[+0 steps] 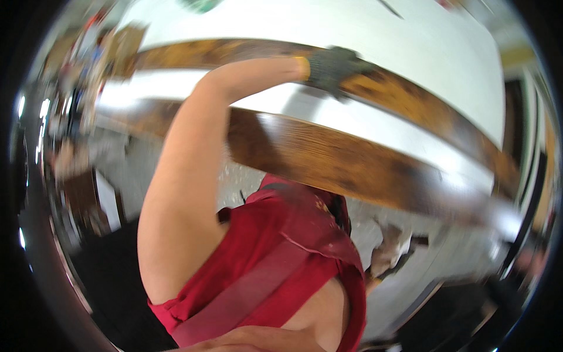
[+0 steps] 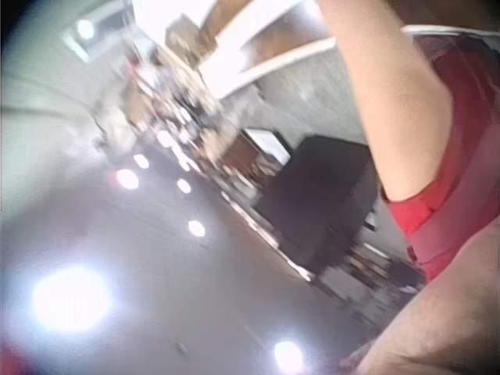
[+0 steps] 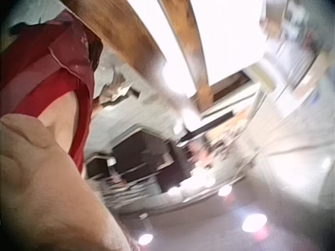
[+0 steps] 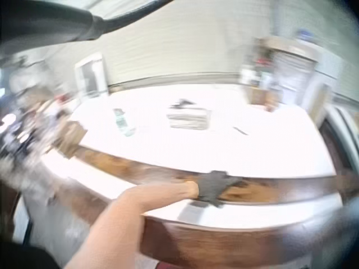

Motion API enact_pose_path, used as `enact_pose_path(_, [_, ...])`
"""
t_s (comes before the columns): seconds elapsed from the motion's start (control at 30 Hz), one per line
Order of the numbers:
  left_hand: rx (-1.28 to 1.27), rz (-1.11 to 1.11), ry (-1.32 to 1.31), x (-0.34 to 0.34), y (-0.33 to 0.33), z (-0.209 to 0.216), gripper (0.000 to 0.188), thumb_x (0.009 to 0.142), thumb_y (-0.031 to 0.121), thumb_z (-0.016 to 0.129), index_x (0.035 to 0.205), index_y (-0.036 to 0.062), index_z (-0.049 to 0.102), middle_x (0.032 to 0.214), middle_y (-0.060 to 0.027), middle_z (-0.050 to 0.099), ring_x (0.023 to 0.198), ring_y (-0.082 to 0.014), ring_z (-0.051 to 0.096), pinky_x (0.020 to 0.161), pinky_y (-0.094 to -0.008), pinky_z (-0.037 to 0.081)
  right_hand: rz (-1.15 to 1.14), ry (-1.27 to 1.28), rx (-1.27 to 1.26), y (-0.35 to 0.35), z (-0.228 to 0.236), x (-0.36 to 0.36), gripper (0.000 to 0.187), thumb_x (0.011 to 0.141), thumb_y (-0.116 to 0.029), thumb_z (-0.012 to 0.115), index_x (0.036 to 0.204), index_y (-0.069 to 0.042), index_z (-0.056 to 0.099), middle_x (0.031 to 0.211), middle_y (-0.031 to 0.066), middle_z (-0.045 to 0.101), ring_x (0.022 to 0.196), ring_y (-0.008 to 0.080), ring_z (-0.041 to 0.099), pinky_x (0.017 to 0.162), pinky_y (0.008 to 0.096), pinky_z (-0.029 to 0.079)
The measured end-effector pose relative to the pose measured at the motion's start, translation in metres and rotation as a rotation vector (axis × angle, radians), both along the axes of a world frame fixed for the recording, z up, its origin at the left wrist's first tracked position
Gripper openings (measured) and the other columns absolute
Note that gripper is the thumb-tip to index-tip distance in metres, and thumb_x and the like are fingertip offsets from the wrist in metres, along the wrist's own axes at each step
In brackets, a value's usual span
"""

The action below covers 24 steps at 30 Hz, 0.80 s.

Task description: The person wipes long wooden boards using a cloth and a block, moving the cloth along the surface of the boards one at a time before setting a finished piece aside in a bin.

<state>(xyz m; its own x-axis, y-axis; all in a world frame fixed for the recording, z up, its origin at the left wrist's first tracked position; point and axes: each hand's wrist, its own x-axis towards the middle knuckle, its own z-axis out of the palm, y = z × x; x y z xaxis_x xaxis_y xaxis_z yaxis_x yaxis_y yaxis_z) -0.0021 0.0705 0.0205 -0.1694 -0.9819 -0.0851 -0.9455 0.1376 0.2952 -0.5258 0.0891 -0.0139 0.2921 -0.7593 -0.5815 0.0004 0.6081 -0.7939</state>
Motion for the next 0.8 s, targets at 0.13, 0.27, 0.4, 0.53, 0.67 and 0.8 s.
enact_pose_path(0.13, [0.028, 0.076, 0.084, 0.001, 0.009, 0.024, 0.093, 0.073, 0.036, 0.086, 0.152, 0.021, 0.04, 0.121, -0.0161, 0.063, 0.115, -0.0317, 0.059, 0.102, -0.0476, 0.05, 0.35, 0.476, -0.485, 0.03, -0.029, -0.039, 0.046, 0.105, -0.035, 0.042, 0.143, -0.012, 0.053, 0.126, 0.01, 0.066, 0.1, 0.0196, 0.065, 0.081, 0.0311, 0.056])
enact_pose_path(0.27, [0.037, 0.125, -0.078, -0.002, -0.003, 0.012, 0.112, 0.06, 0.04, 0.094, 0.153, 0.0116, 0.037, 0.136, -0.0205, 0.055, 0.125, -0.0363, 0.054, 0.11, -0.0471, 0.046, -0.499, -0.771, 0.222, 0.047, -0.005, -0.02, 0.054, 0.1, -0.048, 0.051, 0.138, -0.011, 0.057, 0.12, 0.0092, 0.069, 0.087, 0.0185, 0.069, 0.074, 0.0332, 0.058])
enact_pose_path(0.4, [0.084, 0.028, 0.055, 0.026, -0.018, -0.02, 0.115, 0.063, 0.039, 0.093, 0.157, 0.0125, 0.031, 0.15, -0.0228, 0.041, 0.141, -0.038, 0.04, 0.118, -0.0477, 0.035, -0.739, -0.745, 0.227, 0.052, -0.002, -0.011, 0.058, 0.097, -0.044, 0.058, 0.138, -0.003, 0.055, 0.12, 0.0114, 0.069, 0.094, 0.0227, 0.07, 0.074, 0.0378, 0.06])
enact_pose_path(0.53, [-0.017, -0.016, 0.552, 0.003, -0.006, 0.004, 0.094, 0.083, 0.041, 0.079, 0.156, 0.0068, 0.032, 0.158, -0.0184, 0.037, 0.146, -0.0321, 0.034, 0.122, -0.0429, 0.026, -0.701, -0.9, -0.01, 0.066, 0.005, -0.036, 0.059, 0.096, -0.043, 0.06, 0.139, -0.003, 0.055, 0.125, 0.0137, 0.067, 0.1, 0.0226, 0.068, 0.088, 0.0313, 0.056])
enact_pose_path(0.67, [0.212, -0.135, 0.77, -0.093, 0.04, 0.111, 0.102, 0.076, 0.037, 0.087, 0.155, 0.0038, 0.032, 0.158, -0.0156, 0.038, 0.148, -0.0292, 0.033, 0.122, -0.0438, 0.025, -0.491, 0.367, -0.985, 0.007, 0.107, 0.001, 0.045, 0.097, -0.022, 0.064, 0.137, -0.002, 0.056, 0.13, 0.0153, 0.064, 0.111, 0.0247, 0.066, 0.091, 0.0372, 0.056])
enact_pose_path(0.8, [-0.102, -0.449, 0.298, -0.123, 0.056, 0.101, 0.12, 0.07, 0.052, 0.087, 0.157, -0.0003, 0.024, 0.163, -0.0196, 0.028, 0.15, -0.0348, 0.028, 0.12, -0.0454, 0.026, -0.172, 0.287, -1.251, -0.049, 0.146, 0.074, 0.06, 0.086, -0.019, 0.076, 0.138, -0.002, 0.053, 0.129, 0.0165, 0.063, 0.109, 0.0305, 0.067, 0.091, 0.0407, 0.057])
